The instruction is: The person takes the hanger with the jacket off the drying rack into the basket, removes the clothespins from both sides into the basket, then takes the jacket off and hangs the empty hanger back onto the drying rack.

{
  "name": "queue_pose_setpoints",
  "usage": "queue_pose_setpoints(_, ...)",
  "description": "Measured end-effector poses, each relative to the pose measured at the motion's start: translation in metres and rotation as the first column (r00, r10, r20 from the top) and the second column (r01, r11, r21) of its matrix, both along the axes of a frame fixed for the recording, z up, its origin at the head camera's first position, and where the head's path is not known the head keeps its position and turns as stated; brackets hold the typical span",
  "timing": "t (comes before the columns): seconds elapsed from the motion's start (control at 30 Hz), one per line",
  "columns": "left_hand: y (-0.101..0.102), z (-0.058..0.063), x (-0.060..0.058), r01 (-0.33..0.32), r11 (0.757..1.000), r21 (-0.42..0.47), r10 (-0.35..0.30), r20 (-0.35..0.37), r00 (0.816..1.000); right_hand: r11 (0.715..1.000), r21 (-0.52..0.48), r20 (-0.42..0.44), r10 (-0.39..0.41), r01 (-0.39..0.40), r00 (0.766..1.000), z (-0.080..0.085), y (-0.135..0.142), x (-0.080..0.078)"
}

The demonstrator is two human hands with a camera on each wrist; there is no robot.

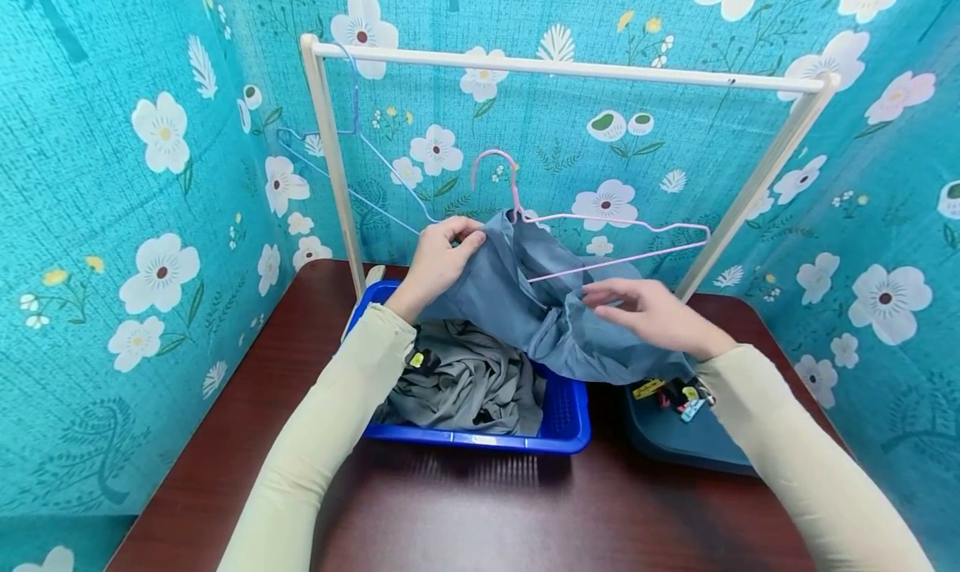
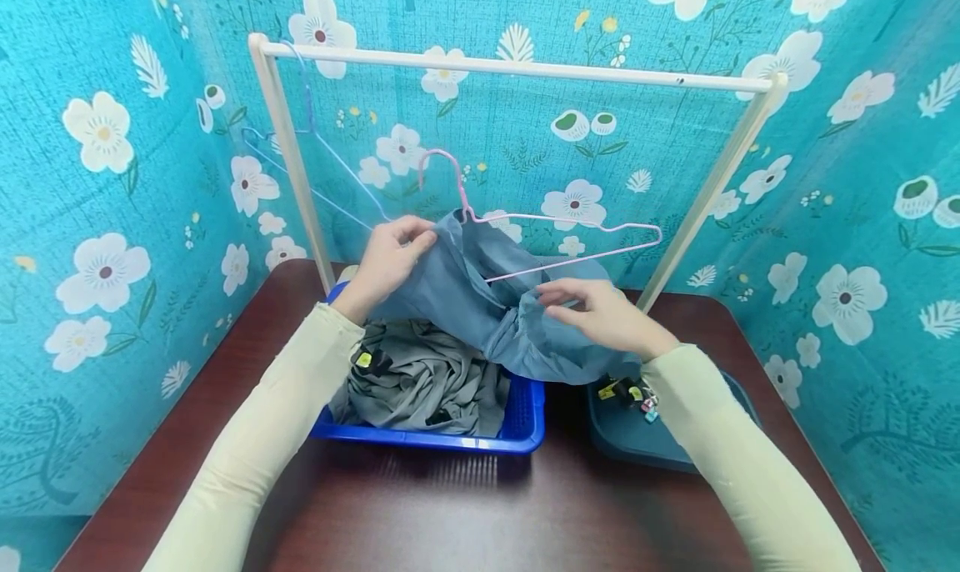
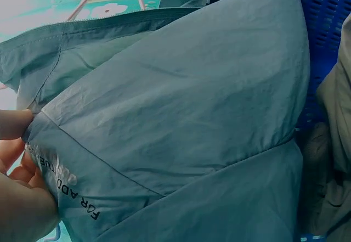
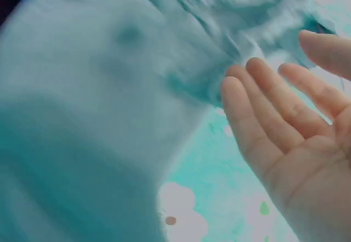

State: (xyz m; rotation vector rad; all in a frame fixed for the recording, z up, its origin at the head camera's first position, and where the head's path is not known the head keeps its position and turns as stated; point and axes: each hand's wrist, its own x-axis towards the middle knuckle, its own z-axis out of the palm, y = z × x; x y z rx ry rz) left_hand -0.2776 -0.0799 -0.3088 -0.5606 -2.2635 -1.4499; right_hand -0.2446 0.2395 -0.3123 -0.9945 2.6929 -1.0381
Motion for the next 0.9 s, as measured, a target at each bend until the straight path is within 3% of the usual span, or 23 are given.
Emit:
queue_pose_setpoints(0.1, 0.0, 0.0, 0.001, 0.008, 1.0, -0.012, -0.008, 0.006, 1.0, 0.993, -0.113, -0.023, -0.036, 0.033, 0.999, 0.014, 0.009, 0.004)
queue_pose_setpoints(0.2, 0.0, 0.0, 0.002, 0.018, 1.0, -0.021, -0.018, 0.021, 1.0, 0.968, -0.244, -0.065, -0.082, 0.064, 0.994, 0.027, 0.017, 0.009)
queue_pose_setpoints(0.33, 0.0, 0.0, 0.005, 0.041, 0.998, -0.051, -0.039, 0.035, 0.999, 0.935, -0.337, -0.198, -0.186, 0.111, 0.962, 0.038, 0.024, 0.011)
queue_pose_setpoints(0.47, -0.001, 0.0, 0.007, 0.082, 0.994, -0.077, -0.079, 0.036, 0.996, 0.966, -0.205, -0.385, -0.225, 0.155, 0.895, 0.04, 0.032, 0.005)
queue_pose_setpoints(0.53, -0.002, 0.001, 0.008, 0.104, 0.991, -0.085, -0.102, 0.03, 0.994, 0.982, -0.099, -0.433, -0.188, 0.16, 0.882, 0.039, 0.035, 0.0)
queue_pose_setpoints(0.6, -0.003, 0.001, 0.008, 0.122, 0.988, -0.094, -0.121, 0.023, 0.992, 0.988, -0.022, -0.441, -0.148, 0.154, 0.885, 0.037, 0.038, -0.004)
queue_pose_setpoints(0.67, -0.004, 0.0, 0.009, 0.137, 0.985, -0.103, -0.136, 0.019, 0.991, 0.989, 0.003, -0.408, -0.136, 0.15, 0.903, 0.035, 0.04, -0.007)
queue_pose_setpoints(0.9, -0.007, 0.0, 0.008, 0.164, 0.979, -0.123, -0.162, 0.024, 0.986, 0.978, -0.042, -0.3, -0.205, 0.202, 0.931, 0.029, 0.046, -0.009)
